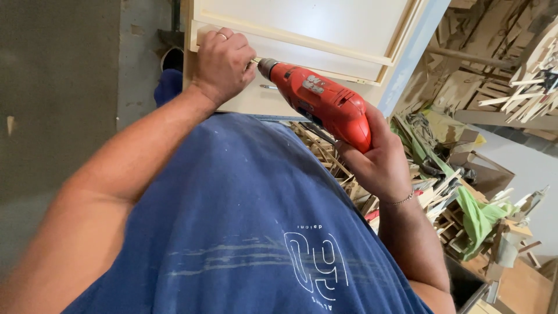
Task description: Installing a metal hinge onto a wooden frame using a manual screwdriver and a power drill.
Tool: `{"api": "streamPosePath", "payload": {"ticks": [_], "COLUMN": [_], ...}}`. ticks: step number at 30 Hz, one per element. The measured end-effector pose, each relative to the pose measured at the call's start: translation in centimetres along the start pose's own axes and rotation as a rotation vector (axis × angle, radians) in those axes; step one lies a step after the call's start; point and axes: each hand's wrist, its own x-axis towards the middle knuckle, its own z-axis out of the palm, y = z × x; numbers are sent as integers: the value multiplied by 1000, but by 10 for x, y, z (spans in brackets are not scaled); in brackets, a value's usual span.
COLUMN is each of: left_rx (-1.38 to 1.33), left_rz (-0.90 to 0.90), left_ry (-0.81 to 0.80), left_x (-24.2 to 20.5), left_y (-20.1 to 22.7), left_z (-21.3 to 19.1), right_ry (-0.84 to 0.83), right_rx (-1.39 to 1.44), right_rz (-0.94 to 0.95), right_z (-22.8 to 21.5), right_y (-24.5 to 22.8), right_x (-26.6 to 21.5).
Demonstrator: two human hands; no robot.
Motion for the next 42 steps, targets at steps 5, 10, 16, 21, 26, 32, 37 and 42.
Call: {"api": "streamPosePath", "payload": {"ticks": [5,10,16,21,26,32,37,42], "left_rx": [-7,-12,7,-25,-5,17,28,3], "left_rz": [0,6,9,10,13,9,25,18], "left_ry": [8,9,-1,20,-32,-20,2,28], "left_x": [0,1,-1,-2,-1,-1,0,-1], "left_y": [0,-1,-2,-2,1,-1,-2,-2], "left_z": [1,0,5,7,-1,2,3,6], "right_ry": [-16,-32,-56,-48,-16,49,122,130], "right_rx": [-43,-139,-164,-284,-222,-75,-66,-95], "right_rz": [-30,-107,-72,-100,-115,-92,-65,-45], "right_z": [-3,-5,-5,-1,-2,-4,-6,-7], "right_y": [3,4,-4,2,-7,0,4,4], "right_x": [1,4,6,6,1,-7,-11,-10]}}
